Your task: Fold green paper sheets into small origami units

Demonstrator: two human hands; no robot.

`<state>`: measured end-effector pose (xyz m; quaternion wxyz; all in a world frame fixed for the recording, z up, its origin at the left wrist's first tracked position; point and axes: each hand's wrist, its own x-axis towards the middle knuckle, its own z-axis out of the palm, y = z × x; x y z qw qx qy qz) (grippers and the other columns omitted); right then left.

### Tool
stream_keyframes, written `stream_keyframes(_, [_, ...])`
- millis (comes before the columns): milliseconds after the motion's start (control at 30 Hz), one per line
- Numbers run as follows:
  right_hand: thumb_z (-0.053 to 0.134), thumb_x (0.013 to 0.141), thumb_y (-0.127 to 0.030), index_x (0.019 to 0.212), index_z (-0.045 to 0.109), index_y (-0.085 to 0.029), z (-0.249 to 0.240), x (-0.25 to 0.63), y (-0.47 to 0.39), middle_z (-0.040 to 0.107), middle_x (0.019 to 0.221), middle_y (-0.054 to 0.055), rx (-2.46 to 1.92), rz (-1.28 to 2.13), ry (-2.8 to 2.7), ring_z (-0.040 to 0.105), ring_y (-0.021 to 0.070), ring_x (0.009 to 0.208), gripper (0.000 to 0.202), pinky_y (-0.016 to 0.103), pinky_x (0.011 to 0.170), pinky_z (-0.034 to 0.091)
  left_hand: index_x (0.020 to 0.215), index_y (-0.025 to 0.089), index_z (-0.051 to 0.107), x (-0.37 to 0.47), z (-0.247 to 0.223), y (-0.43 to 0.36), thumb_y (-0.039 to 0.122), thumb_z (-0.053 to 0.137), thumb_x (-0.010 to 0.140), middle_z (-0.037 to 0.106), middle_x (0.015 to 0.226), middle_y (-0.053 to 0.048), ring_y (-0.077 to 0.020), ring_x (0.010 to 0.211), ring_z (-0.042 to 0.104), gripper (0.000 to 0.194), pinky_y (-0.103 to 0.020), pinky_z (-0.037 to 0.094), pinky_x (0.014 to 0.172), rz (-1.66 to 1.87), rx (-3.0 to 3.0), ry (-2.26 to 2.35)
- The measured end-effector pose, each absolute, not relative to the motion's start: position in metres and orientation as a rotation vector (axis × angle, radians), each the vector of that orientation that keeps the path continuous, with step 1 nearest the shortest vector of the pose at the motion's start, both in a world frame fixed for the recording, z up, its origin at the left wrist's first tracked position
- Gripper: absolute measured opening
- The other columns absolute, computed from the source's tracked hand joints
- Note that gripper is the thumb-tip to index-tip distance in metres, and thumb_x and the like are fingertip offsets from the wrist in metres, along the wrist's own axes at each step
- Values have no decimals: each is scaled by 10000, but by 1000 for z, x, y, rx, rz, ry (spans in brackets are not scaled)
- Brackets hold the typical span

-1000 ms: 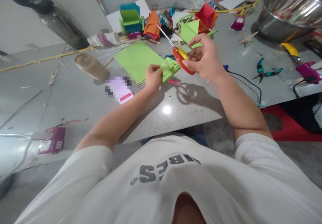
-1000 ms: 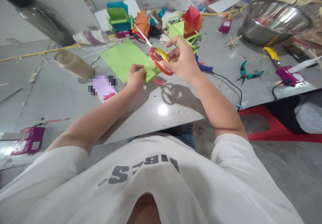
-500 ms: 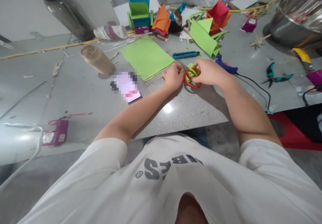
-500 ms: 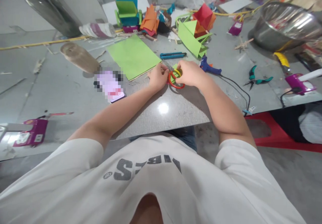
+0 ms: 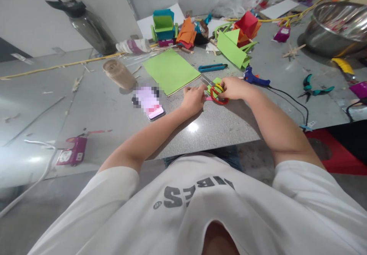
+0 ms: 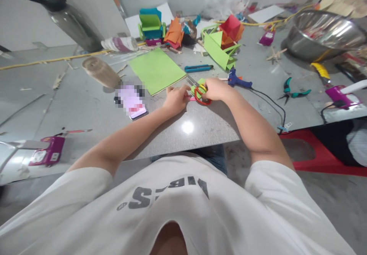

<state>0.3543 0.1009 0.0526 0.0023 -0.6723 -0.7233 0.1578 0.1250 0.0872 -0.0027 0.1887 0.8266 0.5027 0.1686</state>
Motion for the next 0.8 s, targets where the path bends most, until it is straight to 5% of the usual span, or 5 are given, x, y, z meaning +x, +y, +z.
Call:
stream_keyframes(133, [972,868,-224,928,794,-272,49,357,105,851,954,86,-2112,459,-2241,803,347,969,194,438,847,551,1213,260,901,109,-1,94,98,647,1072,946,1356,-163,-430,1479,775,333,-674,406,1334,400,2489,1223])
stream_keyframes(267, [984,893,-275,970,850,-262,44,361,110,841,918,95,-2118,404,-2249,787,344,925,155,446,824,548,1115,282,931,97,7,104,115,674,1043,943,1301,-152,-422,1476,769,315,-658,444,1331,304,2615,1020])
stream_keyframes(400, [988,955,-407,976,896,-259,43,366,113,824,863,91,-2083,414,-2323,778,335,894,175,447,803,535,1285,289,938,74,31,127,203,721,1080,936,1401,-143,-387,1433,823,311,-554,542,1309,168,2583,1212])
stream_keyframes(600, [927,1070,-449,1050,915,-218,48,369,110,907,1070,152,-2020,360,-2074,837,355,1038,232,459,892,560,1779,250,712,24,65,160,445,717,1191,836,1700,-164,-381,1586,766,620,-489,590,1347,9,2419,1759])
stream_keyframes(800, [811,1150,-327,1210,928,-197,60,327,116,938,1199,159,-1838,336,-2245,844,320,1111,185,409,912,532,1696,234,772,23,56,163,371,822,1101,839,1618,-199,-414,1523,788,612,-489,632,1292,-231,2459,1693])
